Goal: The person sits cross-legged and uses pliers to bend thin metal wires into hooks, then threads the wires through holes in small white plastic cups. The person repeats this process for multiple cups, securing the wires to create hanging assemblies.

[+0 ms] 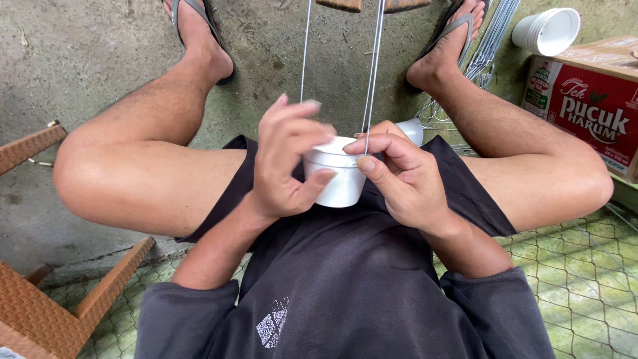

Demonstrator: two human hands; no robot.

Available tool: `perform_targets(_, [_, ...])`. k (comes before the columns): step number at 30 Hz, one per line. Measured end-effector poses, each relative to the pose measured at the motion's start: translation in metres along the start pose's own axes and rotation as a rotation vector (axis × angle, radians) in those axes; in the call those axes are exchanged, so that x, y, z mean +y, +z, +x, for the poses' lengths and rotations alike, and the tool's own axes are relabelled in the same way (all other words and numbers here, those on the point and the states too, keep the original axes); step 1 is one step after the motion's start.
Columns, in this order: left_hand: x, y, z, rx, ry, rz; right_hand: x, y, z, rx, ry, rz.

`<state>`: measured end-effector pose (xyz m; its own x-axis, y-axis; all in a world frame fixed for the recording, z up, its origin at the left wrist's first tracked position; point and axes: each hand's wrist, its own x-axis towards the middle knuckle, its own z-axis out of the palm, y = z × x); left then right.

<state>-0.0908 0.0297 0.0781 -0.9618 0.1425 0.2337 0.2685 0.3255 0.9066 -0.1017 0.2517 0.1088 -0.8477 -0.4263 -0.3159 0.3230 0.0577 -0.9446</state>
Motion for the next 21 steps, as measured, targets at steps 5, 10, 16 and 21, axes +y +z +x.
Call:
perform_targets(5, [-0.005, -0.001, 0.012, -0.195, -0.021, -0.021, -0.001, 0.003, 0.000, 0.100, -0.044, -0.149])
perform_targets(10, [-0.007, 0.009, 0.012, -0.136, -0.022, -0.001, 0.003, 0.005, 0.001, 0.270, -0.196, -0.477])
perform_targets(16, [-0.008, 0.020, 0.015, -0.100, -0.010, 0.067, -0.001, 0.002, 0.002, 0.339, -0.205, -0.644])
perform_targets(21, [-0.007, 0.026, 0.017, -0.087, -0.013, 0.058, -0.002, -0.002, 0.004, 0.316, -0.057, -0.611])
